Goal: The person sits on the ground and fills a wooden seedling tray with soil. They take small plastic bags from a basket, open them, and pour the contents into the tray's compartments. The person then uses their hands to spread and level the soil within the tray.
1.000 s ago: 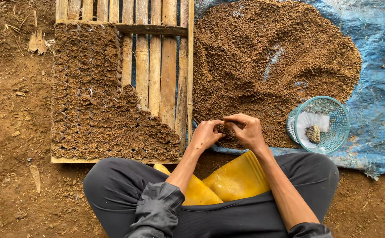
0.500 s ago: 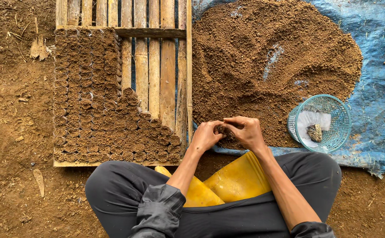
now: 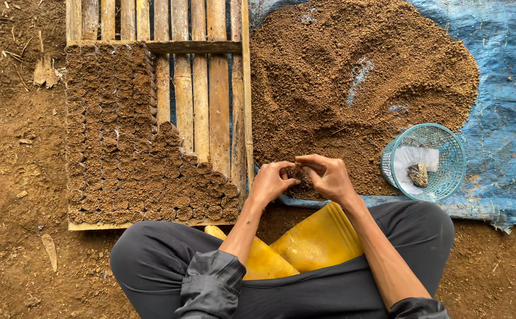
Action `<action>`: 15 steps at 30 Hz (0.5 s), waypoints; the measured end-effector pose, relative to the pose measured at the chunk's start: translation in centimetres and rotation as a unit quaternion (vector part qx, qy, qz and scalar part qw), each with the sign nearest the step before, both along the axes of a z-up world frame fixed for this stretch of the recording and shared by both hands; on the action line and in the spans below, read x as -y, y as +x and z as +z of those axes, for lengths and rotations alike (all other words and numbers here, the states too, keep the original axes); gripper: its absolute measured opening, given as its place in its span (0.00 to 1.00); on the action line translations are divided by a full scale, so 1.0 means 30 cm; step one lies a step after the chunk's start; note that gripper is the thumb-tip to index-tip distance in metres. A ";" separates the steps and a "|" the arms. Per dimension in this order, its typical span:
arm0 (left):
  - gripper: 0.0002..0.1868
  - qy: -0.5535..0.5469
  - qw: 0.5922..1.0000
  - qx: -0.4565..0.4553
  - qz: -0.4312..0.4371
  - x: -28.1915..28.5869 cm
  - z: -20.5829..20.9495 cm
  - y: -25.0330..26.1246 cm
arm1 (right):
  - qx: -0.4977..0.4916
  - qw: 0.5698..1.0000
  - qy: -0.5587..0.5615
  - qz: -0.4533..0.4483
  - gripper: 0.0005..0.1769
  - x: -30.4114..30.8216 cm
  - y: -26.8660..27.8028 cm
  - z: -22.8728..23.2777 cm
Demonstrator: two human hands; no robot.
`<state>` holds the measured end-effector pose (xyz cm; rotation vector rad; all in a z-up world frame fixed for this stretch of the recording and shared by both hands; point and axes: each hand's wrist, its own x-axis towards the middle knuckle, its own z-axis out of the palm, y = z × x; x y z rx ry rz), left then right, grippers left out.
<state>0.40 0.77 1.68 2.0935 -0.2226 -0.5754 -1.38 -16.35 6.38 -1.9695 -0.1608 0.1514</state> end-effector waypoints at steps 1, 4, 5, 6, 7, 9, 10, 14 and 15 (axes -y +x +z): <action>0.24 0.000 1.000 0.000 0.000 0.002 -0.008 0.000 | 0.000 1.000 0.000 0.000 0.19 -0.002 -0.001 0.002; 0.24 0.004 1.000 0.004 -0.004 0.005 -0.026 -0.001 | -0.003 0.999 0.045 -0.015 0.19 -0.004 -0.004 0.002; 0.24 0.003 1.000 0.005 -0.005 0.005 -0.027 -0.002 | -0.001 0.999 0.044 -0.014 0.19 -0.003 -0.004 -0.001; 0.24 0.003 1.000 0.005 -0.006 0.005 -0.028 -0.003 | 0.002 0.999 0.043 -0.013 0.20 -0.002 -0.004 -0.004; 0.24 0.003 1.000 0.005 -0.006 0.006 -0.030 -0.002 | 0.002 0.999 0.043 -0.013 0.20 0.002 -0.003 -0.012; 0.23 0.006 1.000 0.006 -0.006 0.007 -0.034 0.002 | -0.002 0.999 0.035 -0.018 0.19 0.007 0.002 -0.027; 0.23 0.006 1.000 0.006 -0.006 0.007 -0.043 0.001 | -0.002 0.999 0.035 -0.017 0.19 0.007 0.003 -0.029; 0.23 0.007 1.000 0.008 -0.005 0.010 -0.066 0.001 | 0.005 0.999 0.019 -0.031 0.11 0.005 0.010 -0.029; 0.23 0.009 1.000 0.009 -0.006 0.012 -0.069 0.001 | 0.023 0.999 0.002 -0.039 0.07 0.003 0.011 -0.027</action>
